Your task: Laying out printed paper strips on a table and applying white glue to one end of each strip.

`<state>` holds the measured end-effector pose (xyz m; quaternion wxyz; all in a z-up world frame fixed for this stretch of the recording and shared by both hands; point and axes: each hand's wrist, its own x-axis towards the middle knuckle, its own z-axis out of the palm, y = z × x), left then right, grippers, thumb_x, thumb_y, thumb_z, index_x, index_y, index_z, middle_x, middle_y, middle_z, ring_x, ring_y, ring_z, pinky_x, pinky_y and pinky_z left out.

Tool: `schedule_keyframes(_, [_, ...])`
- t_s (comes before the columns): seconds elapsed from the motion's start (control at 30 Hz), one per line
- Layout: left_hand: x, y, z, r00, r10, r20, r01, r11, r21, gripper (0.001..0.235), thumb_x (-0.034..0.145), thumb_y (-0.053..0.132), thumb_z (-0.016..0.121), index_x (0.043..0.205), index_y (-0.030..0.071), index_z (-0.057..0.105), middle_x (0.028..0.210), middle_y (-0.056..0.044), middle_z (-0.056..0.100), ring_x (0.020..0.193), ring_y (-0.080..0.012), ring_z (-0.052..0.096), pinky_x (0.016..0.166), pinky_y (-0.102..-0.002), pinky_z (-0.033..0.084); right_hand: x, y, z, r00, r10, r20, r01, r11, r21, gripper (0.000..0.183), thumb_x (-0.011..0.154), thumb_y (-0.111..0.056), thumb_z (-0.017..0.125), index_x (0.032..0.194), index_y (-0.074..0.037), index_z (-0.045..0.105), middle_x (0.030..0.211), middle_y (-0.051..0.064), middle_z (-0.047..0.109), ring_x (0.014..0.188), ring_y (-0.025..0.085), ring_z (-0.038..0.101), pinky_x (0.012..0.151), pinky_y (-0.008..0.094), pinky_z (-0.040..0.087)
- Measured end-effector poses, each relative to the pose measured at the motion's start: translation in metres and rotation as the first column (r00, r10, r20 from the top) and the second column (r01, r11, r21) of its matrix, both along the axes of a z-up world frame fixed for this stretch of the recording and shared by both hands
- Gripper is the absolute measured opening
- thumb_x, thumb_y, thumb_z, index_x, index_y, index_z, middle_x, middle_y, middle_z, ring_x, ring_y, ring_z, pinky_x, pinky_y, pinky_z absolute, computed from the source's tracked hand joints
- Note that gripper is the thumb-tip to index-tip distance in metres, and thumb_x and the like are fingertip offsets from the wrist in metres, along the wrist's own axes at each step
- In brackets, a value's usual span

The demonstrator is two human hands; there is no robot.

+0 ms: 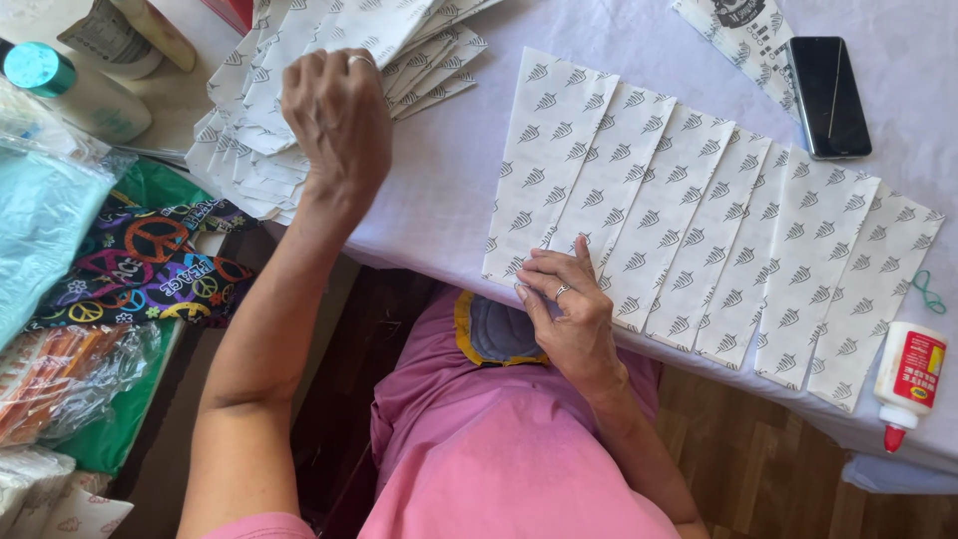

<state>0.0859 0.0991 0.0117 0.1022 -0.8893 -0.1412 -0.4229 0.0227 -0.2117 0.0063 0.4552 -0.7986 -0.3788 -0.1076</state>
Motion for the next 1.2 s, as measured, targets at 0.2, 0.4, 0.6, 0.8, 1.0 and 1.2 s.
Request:
schedule_keyframes(0.2, [-0.043,-0.076,0.002,0.892,-0.338,-0.300,0.261,0.927,-0.268,0.019,0.091,0.010,0.067,0.105,0.003,0.076,0.113,-0.018,0.074,0.119,-0.0408,0.062,0.093,-0.054,0.048,0.000,0.000,0.001,1.000,-0.030,-0.009,0.029,0.998,-0.048,0.011,0.091,-0.001,0.077,0.101,-0.001,0.077,0.106,0.009,0.073,0.112,0.027,0.071,0.127,0.050,0.026])
schedule_keyframes(0.4, [-0.078,-0.084,-0.003,0.682,-0.657,-0.320,0.421,0.711,-0.563,0.030,0.093,-0.004,0.060,0.118,0.005,0.074,0.134,-0.018,0.068,0.133,-0.0403,0.055,0.103,-0.052,0.043,-0.001,-0.002,0.001,0.998,-0.059,0.013,0.060,0.986,-0.153,0.018,0.094,-0.009,0.075,0.111,-0.005,0.076,0.110,0.007,0.073,0.120,0.026,0.068,0.128,0.047,0.022])
schedule_keyframes(0.6, [-0.083,-0.084,-0.021,0.643,-0.748,-0.165,0.553,0.602,-0.576,0.027,0.091,0.008,0.072,0.118,0.008,0.075,0.131,-0.013,0.068,0.123,-0.0360,0.056,0.085,-0.043,0.048,-0.006,-0.001,0.003,0.995,-0.033,0.098,0.054,0.974,-0.221,0.018,0.098,-0.009,0.070,0.115,-0.006,0.076,0.111,0.008,0.071,0.120,0.027,0.067,0.128,0.050,0.022])
schedule_keyframes(0.8, [-0.084,-0.084,-0.021,0.649,-0.755,-0.093,0.595,0.579,-0.557,0.019,0.096,0.008,0.067,0.114,0.006,0.074,0.129,-0.015,0.068,0.122,-0.0364,0.055,0.084,-0.041,0.048,-0.006,0.000,0.002,0.994,-0.025,0.109,0.050,0.970,-0.238,0.018,0.099,-0.008,0.068,0.115,-0.004,0.075,0.113,0.009,0.068,0.122,0.028,0.065,0.128,0.048,0.025])
schedule_keyframes(1.0, [-0.098,-0.077,-0.013,0.645,-0.760,0.074,0.660,0.506,-0.555,0.010,0.099,0.008,0.068,0.106,0.003,0.073,0.121,-0.015,0.071,0.119,-0.0392,0.062,0.091,-0.045,0.052,-0.007,0.005,0.010,0.997,-0.017,0.071,0.030,0.982,-0.189,0.020,0.094,0.001,0.068,0.113,0.001,0.073,0.116,0.012,0.065,0.125,0.034,0.062,0.126,0.051,0.028])
schedule_keyframes(1.2, [-0.122,-0.056,-0.001,0.552,-0.810,0.197,0.720,0.344,-0.603,0.013,0.090,0.008,0.080,0.100,0.001,0.074,0.115,-0.017,0.074,0.114,-0.0401,0.069,0.096,-0.050,0.053,-0.007,0.026,0.027,0.996,0.037,0.077,-0.032,0.997,-0.071,0.020,0.090,0.002,0.073,0.110,0.002,0.074,0.122,0.013,0.065,0.129,0.037,0.059,0.124,0.054,0.030])
